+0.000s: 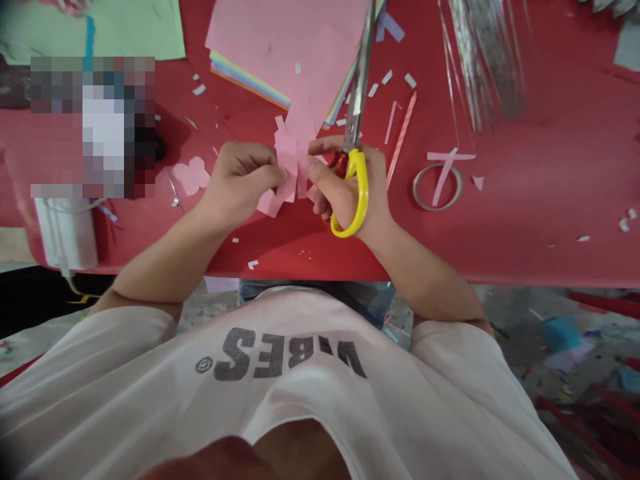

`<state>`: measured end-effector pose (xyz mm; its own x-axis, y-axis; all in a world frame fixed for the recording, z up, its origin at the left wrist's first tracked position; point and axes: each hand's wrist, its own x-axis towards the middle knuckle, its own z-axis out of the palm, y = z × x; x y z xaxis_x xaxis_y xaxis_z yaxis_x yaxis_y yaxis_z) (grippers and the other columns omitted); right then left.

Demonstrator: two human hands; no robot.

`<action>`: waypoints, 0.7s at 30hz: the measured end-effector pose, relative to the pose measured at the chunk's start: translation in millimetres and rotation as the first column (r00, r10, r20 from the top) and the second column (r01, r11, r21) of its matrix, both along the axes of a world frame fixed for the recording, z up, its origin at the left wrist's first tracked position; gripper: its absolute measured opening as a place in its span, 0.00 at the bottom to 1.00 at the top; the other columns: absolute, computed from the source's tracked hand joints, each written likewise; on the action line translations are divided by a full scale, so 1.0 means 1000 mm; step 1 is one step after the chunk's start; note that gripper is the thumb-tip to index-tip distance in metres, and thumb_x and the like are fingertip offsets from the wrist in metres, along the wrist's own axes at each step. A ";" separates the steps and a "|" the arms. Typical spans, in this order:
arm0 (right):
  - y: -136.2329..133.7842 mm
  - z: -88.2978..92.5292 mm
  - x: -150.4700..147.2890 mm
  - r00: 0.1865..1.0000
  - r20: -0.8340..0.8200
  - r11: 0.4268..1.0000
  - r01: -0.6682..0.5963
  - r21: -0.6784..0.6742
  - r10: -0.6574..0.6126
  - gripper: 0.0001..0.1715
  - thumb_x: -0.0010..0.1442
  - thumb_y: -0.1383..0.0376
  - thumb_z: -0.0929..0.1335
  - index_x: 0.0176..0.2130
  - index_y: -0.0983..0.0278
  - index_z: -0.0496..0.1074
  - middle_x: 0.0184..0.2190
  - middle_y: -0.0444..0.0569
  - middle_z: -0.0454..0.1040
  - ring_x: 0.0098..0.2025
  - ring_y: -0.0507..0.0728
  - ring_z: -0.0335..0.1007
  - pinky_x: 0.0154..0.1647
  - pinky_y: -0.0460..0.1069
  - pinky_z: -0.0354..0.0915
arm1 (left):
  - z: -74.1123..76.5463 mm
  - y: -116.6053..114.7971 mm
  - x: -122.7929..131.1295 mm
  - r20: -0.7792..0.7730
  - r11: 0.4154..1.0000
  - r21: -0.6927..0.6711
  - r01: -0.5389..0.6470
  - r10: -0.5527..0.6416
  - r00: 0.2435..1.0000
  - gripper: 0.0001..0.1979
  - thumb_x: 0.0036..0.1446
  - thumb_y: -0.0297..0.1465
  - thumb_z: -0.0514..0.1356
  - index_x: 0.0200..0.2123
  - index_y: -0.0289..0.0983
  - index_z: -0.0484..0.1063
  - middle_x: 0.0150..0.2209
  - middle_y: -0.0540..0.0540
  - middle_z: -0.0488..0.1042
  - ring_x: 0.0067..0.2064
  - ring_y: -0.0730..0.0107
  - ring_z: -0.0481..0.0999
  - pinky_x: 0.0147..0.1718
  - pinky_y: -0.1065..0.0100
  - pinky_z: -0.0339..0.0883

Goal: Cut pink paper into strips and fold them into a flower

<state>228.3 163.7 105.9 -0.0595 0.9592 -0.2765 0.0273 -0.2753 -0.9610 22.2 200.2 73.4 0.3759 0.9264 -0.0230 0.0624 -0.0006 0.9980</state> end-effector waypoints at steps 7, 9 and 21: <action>0.004 -0.008 -0.006 0.997 0.077 1.000 0.028 -0.004 -0.028 0.23 0.65 0.47 0.82 0.38 0.56 0.72 0.16 0.36 0.68 0.17 0.55 0.68 0.17 0.49 0.63 | -0.001 0.003 -0.003 -0.082 0.999 0.027 0.032 -0.029 0.996 0.23 0.60 0.29 0.68 0.19 0.39 0.59 0.19 0.53 0.54 0.24 0.74 0.54 0.24 0.65 0.48; 0.005 -0.012 -0.007 0.991 0.120 0.998 0.060 0.018 -0.062 0.23 0.66 0.47 0.81 0.37 0.56 0.72 0.16 0.36 0.65 0.18 0.55 0.68 0.17 0.50 0.63 | 0.001 0.006 -0.007 -0.119 0.998 0.051 0.022 -0.015 0.993 0.22 0.59 0.28 0.67 0.19 0.39 0.59 0.20 0.53 0.52 0.24 0.74 0.53 0.25 0.65 0.48; 0.014 -0.022 -0.004 0.989 0.105 0.993 0.099 0.057 -0.104 0.17 0.66 0.52 0.80 0.37 0.56 0.75 0.17 0.37 0.69 0.16 0.55 0.68 0.16 0.50 0.61 | 0.012 0.012 -0.017 -0.296 0.996 0.081 0.035 -0.009 0.955 0.19 0.58 0.25 0.64 0.19 0.40 0.60 0.22 0.52 0.51 0.27 0.70 0.54 0.27 0.62 0.50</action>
